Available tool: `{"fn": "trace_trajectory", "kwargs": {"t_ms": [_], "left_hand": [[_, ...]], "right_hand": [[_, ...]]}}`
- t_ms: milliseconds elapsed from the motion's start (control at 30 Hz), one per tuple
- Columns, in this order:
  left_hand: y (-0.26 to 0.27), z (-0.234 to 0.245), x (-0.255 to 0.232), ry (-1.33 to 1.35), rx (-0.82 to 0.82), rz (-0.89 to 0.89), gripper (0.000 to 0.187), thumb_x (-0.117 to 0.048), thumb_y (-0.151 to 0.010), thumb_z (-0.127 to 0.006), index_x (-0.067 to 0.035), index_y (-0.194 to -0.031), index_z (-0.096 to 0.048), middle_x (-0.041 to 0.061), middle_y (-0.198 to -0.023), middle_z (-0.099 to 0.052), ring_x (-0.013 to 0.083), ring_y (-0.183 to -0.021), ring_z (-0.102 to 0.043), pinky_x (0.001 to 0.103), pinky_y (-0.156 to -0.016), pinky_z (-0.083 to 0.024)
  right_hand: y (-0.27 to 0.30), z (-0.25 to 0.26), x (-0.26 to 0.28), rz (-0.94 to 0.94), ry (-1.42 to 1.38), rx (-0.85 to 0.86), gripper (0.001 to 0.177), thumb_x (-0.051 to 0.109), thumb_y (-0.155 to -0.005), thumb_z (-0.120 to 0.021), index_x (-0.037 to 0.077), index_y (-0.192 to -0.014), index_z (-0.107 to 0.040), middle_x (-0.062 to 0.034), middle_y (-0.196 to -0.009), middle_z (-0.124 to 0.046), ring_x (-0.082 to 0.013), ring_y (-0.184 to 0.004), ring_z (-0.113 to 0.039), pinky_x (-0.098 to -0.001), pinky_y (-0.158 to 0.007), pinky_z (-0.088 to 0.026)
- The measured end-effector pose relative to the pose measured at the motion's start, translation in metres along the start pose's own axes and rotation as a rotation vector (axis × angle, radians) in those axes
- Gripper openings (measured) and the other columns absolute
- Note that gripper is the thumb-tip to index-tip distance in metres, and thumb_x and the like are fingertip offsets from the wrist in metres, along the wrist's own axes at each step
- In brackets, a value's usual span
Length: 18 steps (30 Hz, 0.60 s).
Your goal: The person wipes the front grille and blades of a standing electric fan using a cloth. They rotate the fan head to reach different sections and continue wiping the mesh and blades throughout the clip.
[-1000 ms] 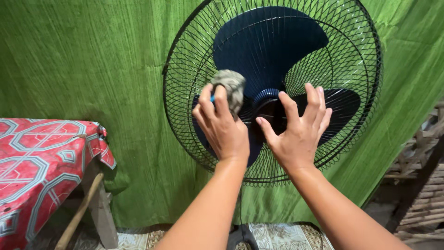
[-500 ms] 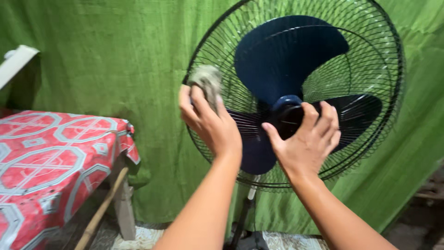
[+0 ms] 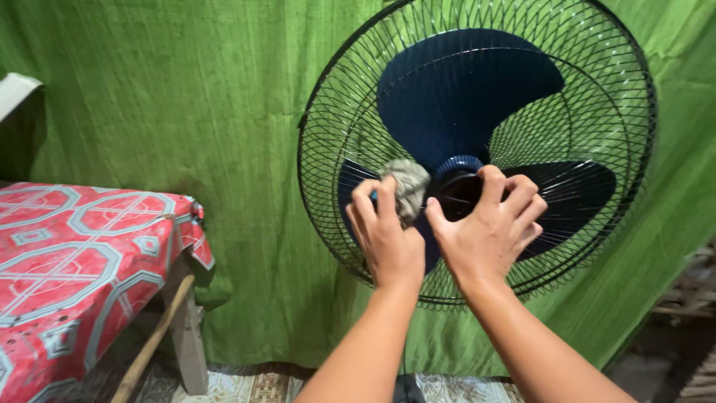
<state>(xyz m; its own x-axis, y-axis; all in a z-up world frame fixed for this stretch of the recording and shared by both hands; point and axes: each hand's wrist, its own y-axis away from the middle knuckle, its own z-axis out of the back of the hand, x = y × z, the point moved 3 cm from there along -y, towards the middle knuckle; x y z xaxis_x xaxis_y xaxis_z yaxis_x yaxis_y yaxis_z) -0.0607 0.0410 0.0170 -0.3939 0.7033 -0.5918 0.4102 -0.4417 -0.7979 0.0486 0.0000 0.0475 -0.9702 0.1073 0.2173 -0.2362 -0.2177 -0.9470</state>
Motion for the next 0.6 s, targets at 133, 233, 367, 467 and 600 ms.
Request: {"fn": "trace_trajectory", "kwargs": {"t_ms": [133, 233, 367, 467, 600], "left_hand": [[0.004, 0.002, -0.003, 0.046, 0.050, -0.014, 0.055, 0.005, -0.069, -0.065, -0.009, -0.122, -0.057, 0.013, -0.129, -0.053, 0.0393, -0.118, -0.050, 0.051, -0.105, -0.040], [-0.016, 0.013, 0.002, 0.059, -0.167, -0.068, 0.045, -0.004, -0.086, -0.067, -0.006, -0.128, -0.052, 0.015, -0.135, -0.049, 0.0401, -0.127, -0.048, 0.052, -0.110, -0.038], [-0.071, 0.024, 0.017, -0.039, -0.368, -0.044, 0.048, -0.009, -0.090, -0.068, -0.006, -0.135, -0.052, 0.013, -0.140, -0.049, 0.0386, -0.129, -0.048, 0.053, -0.107, -0.038], [-0.091, 0.024, 0.027, -0.068, -0.317, 0.085, 0.046, -0.009, -0.088, -0.066, -0.010, -0.133, -0.056, 0.009, -0.135, -0.053, 0.0354, -0.123, -0.053, 0.050, -0.103, -0.044], [-0.091, 0.020, 0.034, -0.066, -0.252, 0.210, 0.047, -0.005, -0.085, -0.064, -0.014, -0.131, -0.058, 0.007, -0.129, -0.054, 0.0349, -0.118, -0.054, 0.047, -0.097, -0.048]], "right_hand": [[-0.003, 0.003, -0.004, -0.008, 0.010, 0.027, 0.076, 0.047, -0.068, -0.089, 0.017, -0.129, -0.054, -0.0141, -0.124, -0.043, -0.0380, -0.121, -0.039, -0.0574, -0.090, -0.040], [-0.003, 0.002, -0.003, 0.000, 0.016, 0.016, 0.079, 0.047, -0.065, -0.089, 0.016, -0.128, -0.053, -0.0148, -0.125, -0.042, -0.0389, -0.121, -0.039, -0.0574, -0.090, -0.040], [0.003, 0.006, -0.002, 0.000, 0.015, 0.011, 0.079, 0.046, -0.066, -0.088, 0.015, -0.129, -0.051, -0.0147, -0.126, -0.040, -0.0391, -0.122, -0.037, -0.0579, -0.092, -0.039], [0.002, 0.004, 0.000, -0.027, 0.015, 0.024, 0.077, 0.044, -0.067, -0.087, 0.015, -0.129, -0.051, -0.0150, -0.127, -0.039, -0.0390, -0.124, -0.036, -0.0589, -0.092, -0.039], [0.000, 0.000, 0.001, -0.065, 0.018, 0.034, 0.076, 0.042, -0.067, -0.086, 0.014, -0.128, -0.051, -0.0155, -0.127, -0.039, -0.0399, -0.125, -0.035, -0.0595, -0.092, -0.038]]}}
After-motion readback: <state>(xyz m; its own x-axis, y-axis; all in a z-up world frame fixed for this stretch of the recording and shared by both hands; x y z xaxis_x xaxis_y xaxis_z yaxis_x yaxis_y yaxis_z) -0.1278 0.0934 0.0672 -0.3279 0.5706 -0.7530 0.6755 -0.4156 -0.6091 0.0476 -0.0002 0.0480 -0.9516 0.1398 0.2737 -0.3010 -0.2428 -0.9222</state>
